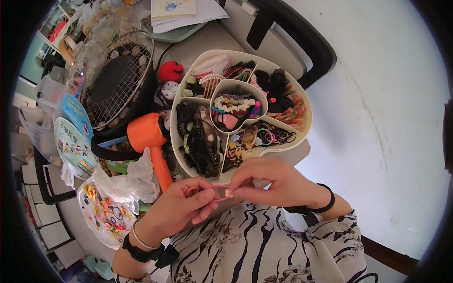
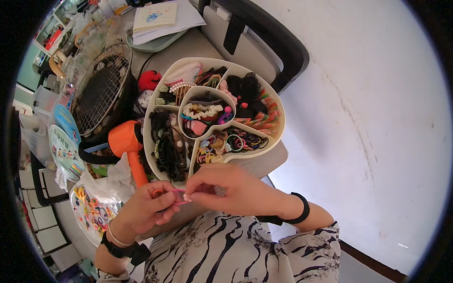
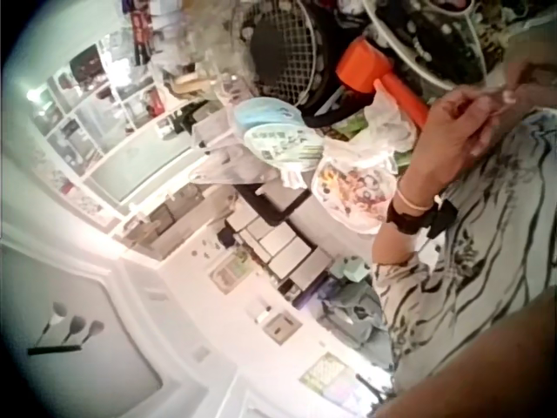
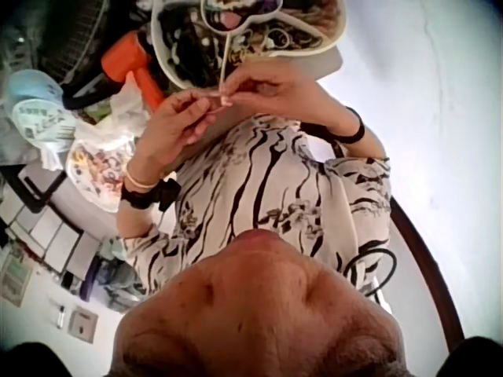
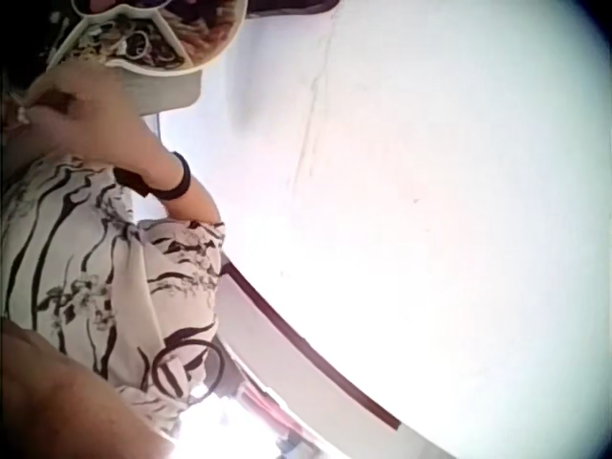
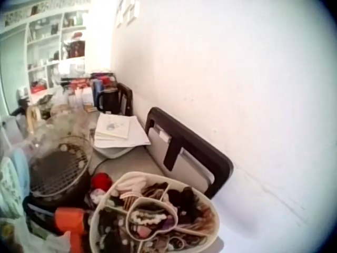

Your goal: The person sorts various hair ties and clips into a heart-shaped tray and a small plastic container.

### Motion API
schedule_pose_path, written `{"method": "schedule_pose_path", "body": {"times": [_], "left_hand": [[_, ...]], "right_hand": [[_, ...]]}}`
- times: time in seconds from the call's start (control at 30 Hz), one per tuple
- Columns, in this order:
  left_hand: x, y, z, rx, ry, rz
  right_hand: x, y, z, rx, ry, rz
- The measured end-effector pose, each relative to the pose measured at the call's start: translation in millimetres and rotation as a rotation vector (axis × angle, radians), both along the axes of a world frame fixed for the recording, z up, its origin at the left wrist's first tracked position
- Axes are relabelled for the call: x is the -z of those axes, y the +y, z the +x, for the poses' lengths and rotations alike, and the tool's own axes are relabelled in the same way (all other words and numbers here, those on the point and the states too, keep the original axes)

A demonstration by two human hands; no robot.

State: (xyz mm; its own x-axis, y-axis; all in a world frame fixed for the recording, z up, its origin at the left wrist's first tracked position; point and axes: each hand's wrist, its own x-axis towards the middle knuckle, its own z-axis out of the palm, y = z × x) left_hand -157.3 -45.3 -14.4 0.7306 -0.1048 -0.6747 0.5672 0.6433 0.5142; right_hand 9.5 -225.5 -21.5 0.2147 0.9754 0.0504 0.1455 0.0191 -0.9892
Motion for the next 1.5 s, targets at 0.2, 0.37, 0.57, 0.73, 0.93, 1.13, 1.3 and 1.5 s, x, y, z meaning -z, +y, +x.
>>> {"method": "schedule_pose_path", "body": {"times": [0.2,0.37,0.57,0.73,0.93,1.13,1.3,1.5], "left_hand": [[-11,-5,14,0.015,-0.055,0.092],[-21,7,14,-0.080,-0.061,0.185],[-29,13,18,-0.113,-0.041,0.222],[-29,18,31,-0.127,-0.138,0.190],[-34,20,39,-0.114,-0.180,0.198],[-35,24,39,-0.123,-0.225,0.201],[-34,25,33,-0.148,-0.223,0.212],[-35,26,28,-0.176,-0.206,0.224]], "right_hand": [[-4,-12,29,0.195,-0.241,-0.002],[-7,-5,66,0.446,-0.452,-0.161],[1,17,71,0.084,-0.853,-0.255],[3,33,72,-0.058,-1.124,-0.490],[-10,18,76,0.092,-1.041,-0.385],[-12,21,76,-0.131,-0.963,-0.415],[-13,41,72,-0.286,-0.931,-0.402],[2,52,61,-0.266,-1.170,-0.321]]}}
